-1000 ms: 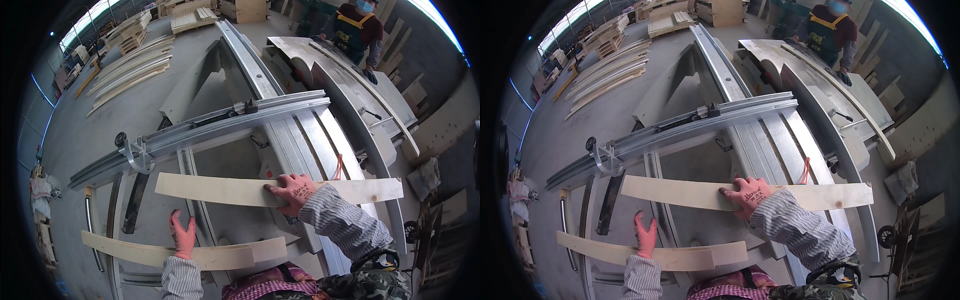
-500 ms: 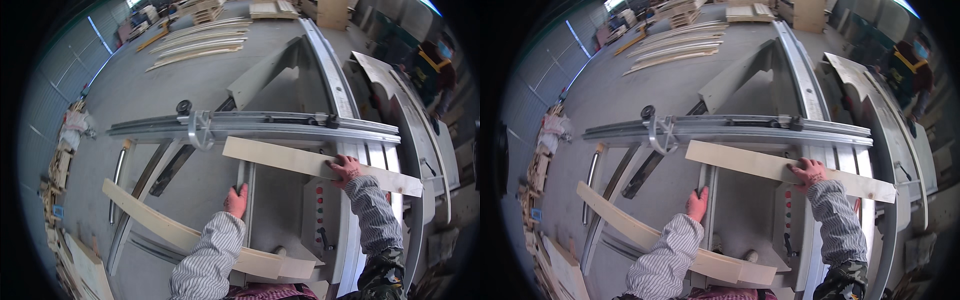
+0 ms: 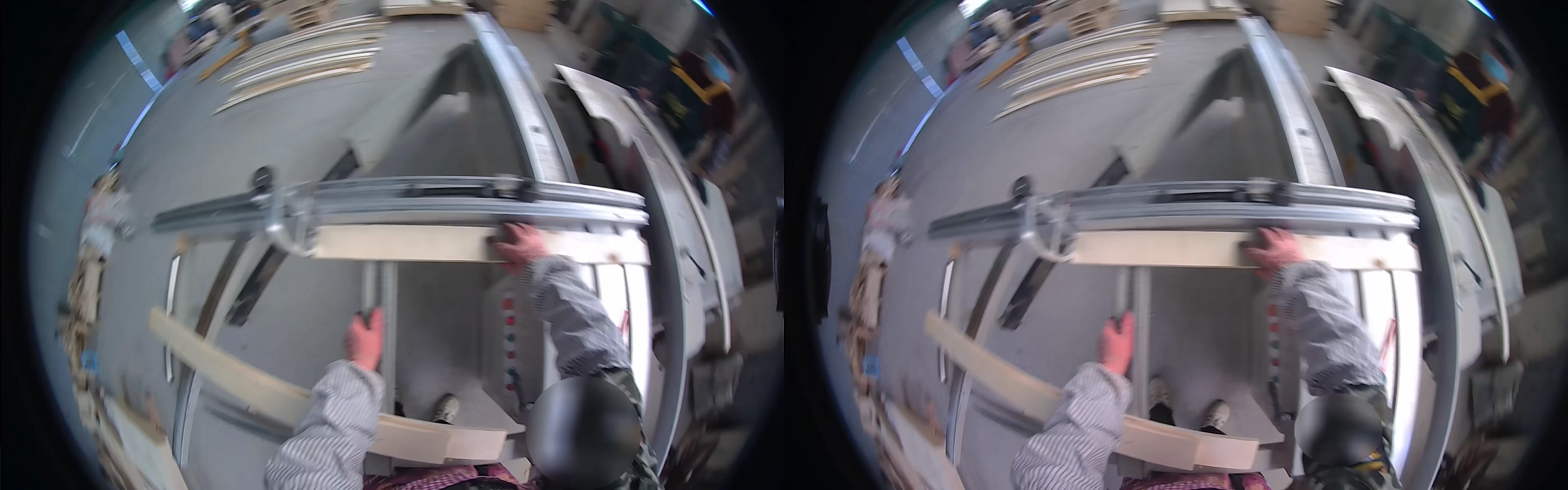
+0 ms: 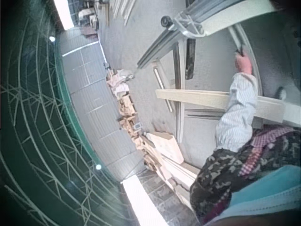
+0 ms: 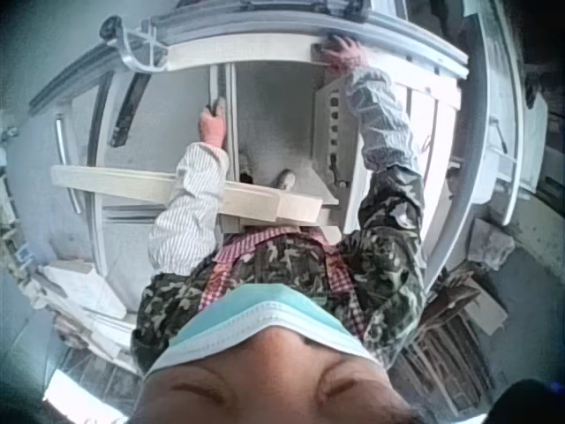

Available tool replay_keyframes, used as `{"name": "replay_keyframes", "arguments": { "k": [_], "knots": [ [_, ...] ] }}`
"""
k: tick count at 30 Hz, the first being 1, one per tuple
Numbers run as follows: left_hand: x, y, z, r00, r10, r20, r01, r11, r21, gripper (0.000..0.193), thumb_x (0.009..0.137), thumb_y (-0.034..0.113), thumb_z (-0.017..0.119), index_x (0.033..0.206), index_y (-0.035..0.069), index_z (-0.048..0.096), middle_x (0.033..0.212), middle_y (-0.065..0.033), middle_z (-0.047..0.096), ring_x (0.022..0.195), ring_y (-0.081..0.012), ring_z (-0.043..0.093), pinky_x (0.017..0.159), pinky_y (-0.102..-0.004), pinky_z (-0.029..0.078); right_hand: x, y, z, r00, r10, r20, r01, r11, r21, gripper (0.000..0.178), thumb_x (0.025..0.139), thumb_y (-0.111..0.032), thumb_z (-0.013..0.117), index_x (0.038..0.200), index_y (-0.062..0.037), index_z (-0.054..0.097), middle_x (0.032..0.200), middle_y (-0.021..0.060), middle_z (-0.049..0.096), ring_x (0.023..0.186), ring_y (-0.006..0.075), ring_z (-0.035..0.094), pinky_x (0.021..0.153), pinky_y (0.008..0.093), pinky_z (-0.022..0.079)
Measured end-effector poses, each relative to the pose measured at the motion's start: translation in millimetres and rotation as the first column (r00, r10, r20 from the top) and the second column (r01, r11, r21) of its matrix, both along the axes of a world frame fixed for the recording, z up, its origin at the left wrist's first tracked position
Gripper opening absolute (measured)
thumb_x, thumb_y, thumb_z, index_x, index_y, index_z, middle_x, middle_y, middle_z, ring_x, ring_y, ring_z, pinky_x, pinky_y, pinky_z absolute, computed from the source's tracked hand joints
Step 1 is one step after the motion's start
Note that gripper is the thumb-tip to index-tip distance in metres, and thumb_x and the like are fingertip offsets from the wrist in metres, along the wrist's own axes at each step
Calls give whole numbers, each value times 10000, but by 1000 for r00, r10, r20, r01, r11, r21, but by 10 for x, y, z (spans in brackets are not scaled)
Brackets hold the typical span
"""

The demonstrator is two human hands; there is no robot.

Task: The person repeatedly measures wooden planks with a tape measure and adjusts the fence on a table saw. They handle several planks one at a time, measuring each and repositioning the saw fence before moving to the next piece.

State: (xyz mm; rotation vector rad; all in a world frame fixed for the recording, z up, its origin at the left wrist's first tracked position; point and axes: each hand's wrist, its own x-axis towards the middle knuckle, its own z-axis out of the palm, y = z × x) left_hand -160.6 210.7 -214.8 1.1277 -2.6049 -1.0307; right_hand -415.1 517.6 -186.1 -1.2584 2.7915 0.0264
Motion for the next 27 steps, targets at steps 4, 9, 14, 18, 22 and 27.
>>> {"name": "replay_keyframes", "arguments": {
  "k": [4,9,14,18,22,27],
  "knots": [
    [-20,-138,-95,999,-51,-16,51,998,21,559,952,484,565,1010,-70,610,956,-310,656,914,-487,623,796,-513,485,31,-9,-99,985,63,-159,-94,976,-194,575,695,-394,774,1248,-322,633,1314,116,522,1254,359,461,1053,510,379],
    [-59,-224,-146,999,-31,7,31,999,15,536,978,415,560,1105,-105,589,1115,-344,616,1067,-489,579,908,-475,467,61,-15,57,963,84,-255,-149,958,-246,595,727,-404,767,1283,-253,619,1466,122,404,1339,346,390,1154,530,298],
    [-33,-215,-143,1000,-11,14,11,1000,12,573,982,458,538,1140,-90,588,1152,-333,610,1103,-480,565,938,-479,452,2,-20,33,958,107,-265,-171,957,-234,586,750,-413,746,1301,-273,604,1484,82,402,1336,305,402,1185,554,242],
    [-11,-195,-112,1000,-3,-5,3,998,-65,572,983,458,537,1149,-87,590,1162,-321,613,1112,-478,560,948,-475,448,-32,-17,-42,946,161,-283,-225,952,-210,615,732,-420,754,1311,-287,595,1479,60,411,1323,291,417,1181,574,235],
    [6,-194,-122,999,3,46,-1,999,-42,545,986,445,539,1121,-80,594,1128,-314,625,1074,-476,573,919,-467,456,-61,-10,-62,932,179,-314,-258,938,-230,618,710,-425,764,1292,-284,610,1446,62,446,1293,288,438,1163,596,250],
    [25,-200,-229,999,-13,-52,10,998,-61,515,988,419,551,1101,-81,592,1107,-310,630,1044,-472,580,903,-460,458,-76,0,-71,913,187,-362,-298,912,-281,621,683,-423,778,1266,-272,627,1409,69,480,1245,293,467,1146,606,272]
  ]
}}
